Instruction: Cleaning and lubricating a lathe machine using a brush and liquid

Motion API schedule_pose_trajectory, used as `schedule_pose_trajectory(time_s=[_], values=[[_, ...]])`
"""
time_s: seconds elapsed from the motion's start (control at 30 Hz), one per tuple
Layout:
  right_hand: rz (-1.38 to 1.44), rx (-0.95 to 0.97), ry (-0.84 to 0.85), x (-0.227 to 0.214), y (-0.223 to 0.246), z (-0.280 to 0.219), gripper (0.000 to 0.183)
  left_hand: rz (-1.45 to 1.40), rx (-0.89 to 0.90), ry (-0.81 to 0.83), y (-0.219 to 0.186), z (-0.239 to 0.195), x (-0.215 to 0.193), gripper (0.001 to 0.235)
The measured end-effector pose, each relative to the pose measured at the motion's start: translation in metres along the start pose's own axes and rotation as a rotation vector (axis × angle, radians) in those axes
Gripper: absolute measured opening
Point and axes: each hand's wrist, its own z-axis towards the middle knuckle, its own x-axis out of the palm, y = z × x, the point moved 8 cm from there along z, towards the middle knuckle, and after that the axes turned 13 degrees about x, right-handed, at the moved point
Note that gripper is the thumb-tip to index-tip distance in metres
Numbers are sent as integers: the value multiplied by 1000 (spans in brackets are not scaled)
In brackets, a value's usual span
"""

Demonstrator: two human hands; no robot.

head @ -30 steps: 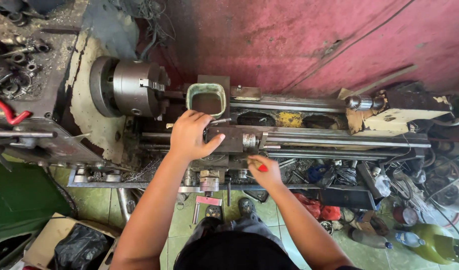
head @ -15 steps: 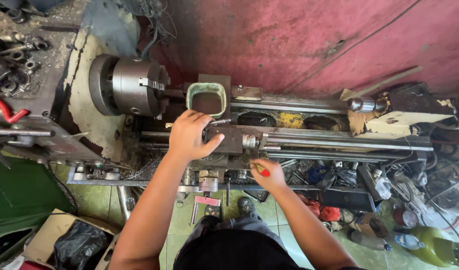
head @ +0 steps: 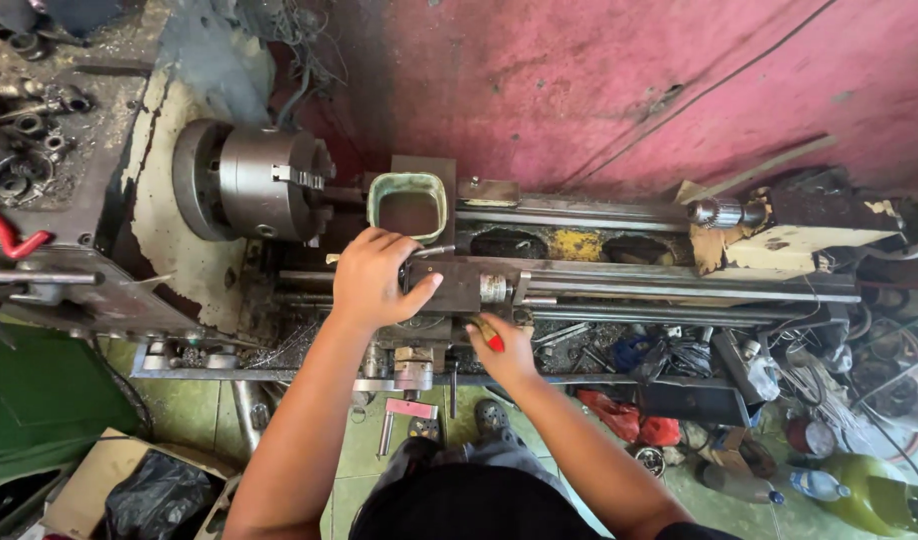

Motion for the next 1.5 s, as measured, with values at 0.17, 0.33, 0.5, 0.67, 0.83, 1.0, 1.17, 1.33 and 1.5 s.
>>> schedule_pose_trajectory(time_s=[0.17, 0.33, 0.5, 0.67, 0.83, 1.0, 1.17, 1.33, 1.5], values=[[-106, -120, 115, -6, 2, 0, 25, 2, -7, -16, 0, -1, -2, 43], [-208, -287, 202, -5, 8, -15, 27, 17, 2, -22, -3, 2, -3, 41], [-219, -345, 279, -15, 20, -28, 27, 16, 2, -41, -1, 0, -1, 41], [-51, -271, 205, -25, 18, -25, 27, 20, -3, -29, -2, 1, -2, 42], [194, -176, 210, -7, 18, -34, 30, -3, -7, -23, 1, 1, -1, 43], [394, -91, 258, 17, 10, -25, 25, -13, 0, -18, 0, 1, -3, 44], [410, 139, 133, -4, -26, -18, 22, -25, -10, 4, 0, 0, -5, 45], [484, 240, 7, -18, -16, -25, 19, -21, -7, 10, -2, 1, -3, 45], [457, 164, -130, -18, 1, -38, 17, -35, 3, 7, -2, 3, -3, 44]])
